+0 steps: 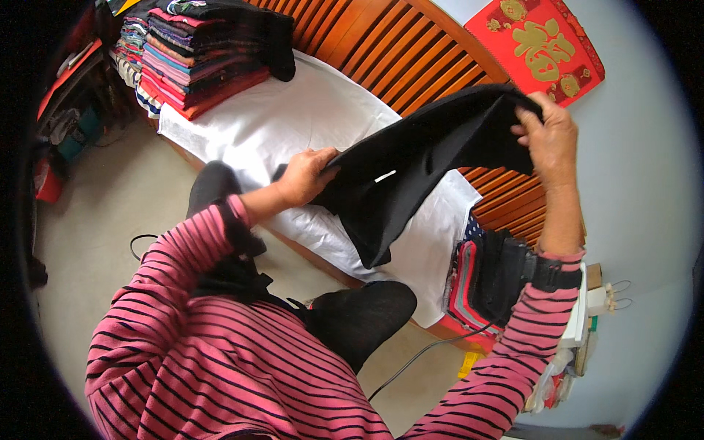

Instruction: The person folds a pair of black pants on a white sheet laid on the floor. They smooth the fabric, fold the legs together, fold the garment in half, and place it on a stack of folded clothes. The person repeats the process with another pair of black pants.

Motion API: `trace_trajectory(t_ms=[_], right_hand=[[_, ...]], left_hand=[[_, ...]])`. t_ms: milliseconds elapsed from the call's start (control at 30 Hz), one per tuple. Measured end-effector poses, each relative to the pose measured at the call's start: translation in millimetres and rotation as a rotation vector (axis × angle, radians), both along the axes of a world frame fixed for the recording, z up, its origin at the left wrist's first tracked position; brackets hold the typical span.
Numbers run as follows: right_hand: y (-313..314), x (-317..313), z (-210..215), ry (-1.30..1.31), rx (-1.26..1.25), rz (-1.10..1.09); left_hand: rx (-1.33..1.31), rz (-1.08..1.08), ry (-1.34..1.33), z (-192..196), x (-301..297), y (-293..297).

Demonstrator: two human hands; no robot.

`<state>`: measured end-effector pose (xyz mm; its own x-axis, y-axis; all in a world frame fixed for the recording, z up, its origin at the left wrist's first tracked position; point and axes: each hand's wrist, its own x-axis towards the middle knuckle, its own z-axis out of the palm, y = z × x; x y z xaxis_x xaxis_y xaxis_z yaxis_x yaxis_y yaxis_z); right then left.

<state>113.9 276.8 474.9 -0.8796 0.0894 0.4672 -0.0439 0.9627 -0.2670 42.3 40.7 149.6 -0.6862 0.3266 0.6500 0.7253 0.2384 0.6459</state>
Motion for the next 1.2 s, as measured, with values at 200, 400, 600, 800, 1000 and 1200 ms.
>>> trace_trajectory(t_ms=[200,400,600,800,1000,1200], right_hand=[[5.9,-15.7,66.0,0.153,0.125,-0.108],[12.5,-28.4,121.4,0.268,0.282,-0.235],[11.3,-31.3,145.0,0.341,0.357,-0.310],[2.7,-27.7,157.9,0.375,0.421,-0.363],[13.7,-28.6,159.8,0.384,0.413,-0.354],[28.4,-27.8,174.5,0.410,0.596,-0.472]], left_hand=[[0.034,0.020,-0.031,-11.9,-5.5,1.2],[-0.015,0.090,-0.071,-28.1,-14.3,3.7],[-0.064,0.100,-0.180,-53.2,-12.7,14.2],[-0.238,0.160,-0.044,-65.8,-2.7,24.6],[-0.604,0.223,-0.120,-61.4,14.3,33.4],[-0.742,0.114,-0.338,-68.0,24.7,26.6]])
